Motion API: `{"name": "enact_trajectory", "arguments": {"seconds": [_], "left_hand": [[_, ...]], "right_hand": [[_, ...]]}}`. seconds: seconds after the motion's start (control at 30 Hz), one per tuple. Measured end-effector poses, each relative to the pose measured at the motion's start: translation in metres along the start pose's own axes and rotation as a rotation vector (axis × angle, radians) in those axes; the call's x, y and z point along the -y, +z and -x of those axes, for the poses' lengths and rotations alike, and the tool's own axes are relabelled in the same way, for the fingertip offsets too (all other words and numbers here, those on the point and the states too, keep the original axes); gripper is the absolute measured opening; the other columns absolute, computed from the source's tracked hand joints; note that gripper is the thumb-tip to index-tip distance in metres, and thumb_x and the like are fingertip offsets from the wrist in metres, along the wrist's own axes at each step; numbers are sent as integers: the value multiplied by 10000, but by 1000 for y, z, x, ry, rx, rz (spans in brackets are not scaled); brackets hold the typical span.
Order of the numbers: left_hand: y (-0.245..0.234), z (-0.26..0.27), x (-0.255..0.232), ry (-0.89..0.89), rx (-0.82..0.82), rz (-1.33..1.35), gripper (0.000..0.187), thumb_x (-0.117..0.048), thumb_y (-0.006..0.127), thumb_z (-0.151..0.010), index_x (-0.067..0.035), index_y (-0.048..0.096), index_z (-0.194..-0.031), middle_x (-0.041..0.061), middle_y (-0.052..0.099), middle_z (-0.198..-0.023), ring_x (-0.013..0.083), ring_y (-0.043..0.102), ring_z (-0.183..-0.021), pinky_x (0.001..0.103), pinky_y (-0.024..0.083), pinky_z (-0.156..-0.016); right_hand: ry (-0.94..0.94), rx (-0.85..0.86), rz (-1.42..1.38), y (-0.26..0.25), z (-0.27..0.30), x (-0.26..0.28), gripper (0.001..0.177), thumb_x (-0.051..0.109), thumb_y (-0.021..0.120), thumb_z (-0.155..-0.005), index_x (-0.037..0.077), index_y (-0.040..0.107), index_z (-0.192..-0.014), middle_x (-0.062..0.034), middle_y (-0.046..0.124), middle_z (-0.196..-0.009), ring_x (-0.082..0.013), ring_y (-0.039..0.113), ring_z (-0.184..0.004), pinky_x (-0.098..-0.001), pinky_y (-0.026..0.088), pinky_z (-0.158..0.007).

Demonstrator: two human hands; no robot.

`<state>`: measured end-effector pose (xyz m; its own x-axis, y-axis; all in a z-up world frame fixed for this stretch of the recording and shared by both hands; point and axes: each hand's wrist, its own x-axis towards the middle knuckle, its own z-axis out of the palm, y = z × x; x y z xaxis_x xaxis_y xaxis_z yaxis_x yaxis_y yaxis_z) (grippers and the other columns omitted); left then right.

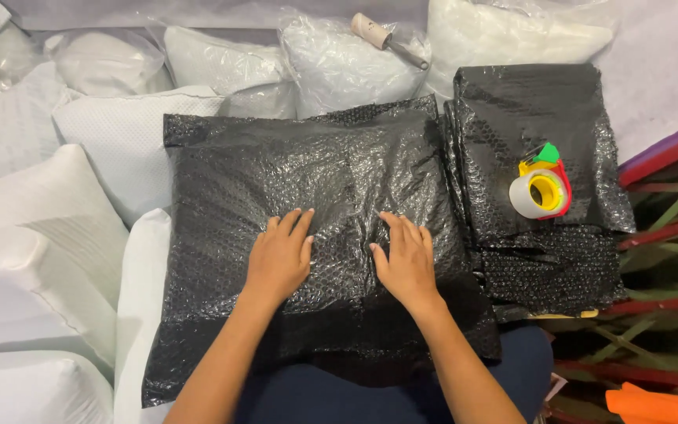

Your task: Wrapping a pillow in black bubble wrap and securing it with tape using a dispenser.

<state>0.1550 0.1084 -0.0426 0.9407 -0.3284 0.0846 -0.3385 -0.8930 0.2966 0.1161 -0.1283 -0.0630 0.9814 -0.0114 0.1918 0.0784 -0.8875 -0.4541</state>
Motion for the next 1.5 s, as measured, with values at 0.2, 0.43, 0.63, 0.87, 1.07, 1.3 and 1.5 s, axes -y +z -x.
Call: {"name": "enact_trajectory", "arguments": {"seconds": [0.2,0.43,0.63,0.87,1.07,1.3,1.5], "left_hand": [[-8,-19,7,-6,3,-9,659,-465,596,-951,-148,493,-1520,179,404,-1588,525,237,-1490,723,197,-1142],[2,-30,-4,-69,181,-12,668,-506,470,-998,-162,410,-1567,163,293,-1658,502,150,-1532,692,122,-1191],[7,-41,-3,-55,250,-65,706,-542,421,-992,-133,381,-1566,145,175,-1711,435,57,-1570,673,-19,-1201],[13,-57,-4,-33,279,-26,656,-595,442,-972,-196,431,-1493,85,227,-1703,401,174,-1553,691,113,-1185],[11,-60,-16,-89,294,44,555,-518,285,-1031,-252,456,-1487,40,225,-1710,438,85,-1562,746,39,-1157],[5,-63,-16,-64,311,70,513,-412,440,-1025,-253,451,-1513,66,203,-1715,385,108,-1573,661,108,-1180],[6,-69,-21,-42,325,-27,614,-501,483,-990,-288,409,-1561,76,165,-1726,382,17,-1580,711,-2,-1153]], "right_hand": [[-146,24,-59,-1,-28,-6,604,149,683,-924,113,387,-1450,-167,583,-1439,-421,429,-1426,-695,196,-1149],[-146,84,-119,16,-33,-14,610,134,684,-917,85,360,-1431,-171,606,-1412,-426,429,-1423,-750,161,-1126],[-157,74,-123,17,-33,-12,628,114,666,-918,81,337,-1452,-187,582,-1430,-440,414,-1424,-754,139,-1129],[-152,87,-91,19,-32,-13,640,139,661,-911,86,333,-1458,-154,579,-1445,-427,412,-1427,-745,136,-1138],[-131,86,-116,17,-31,-11,649,140,670,-903,98,334,-1456,-130,588,-1446,-409,414,-1430,-736,127,-1149],[-125,74,-149,17,-33,-11,661,132,687,-895,92,325,-1446,-127,588,-1447,-403,406,-1434,-720,113,-1156],[-99,90,-171,13,-32,-8,672,109,698,-881,94,320,-1436,-145,568,-1468,-406,404,-1437,-723,115,-1157]]}}
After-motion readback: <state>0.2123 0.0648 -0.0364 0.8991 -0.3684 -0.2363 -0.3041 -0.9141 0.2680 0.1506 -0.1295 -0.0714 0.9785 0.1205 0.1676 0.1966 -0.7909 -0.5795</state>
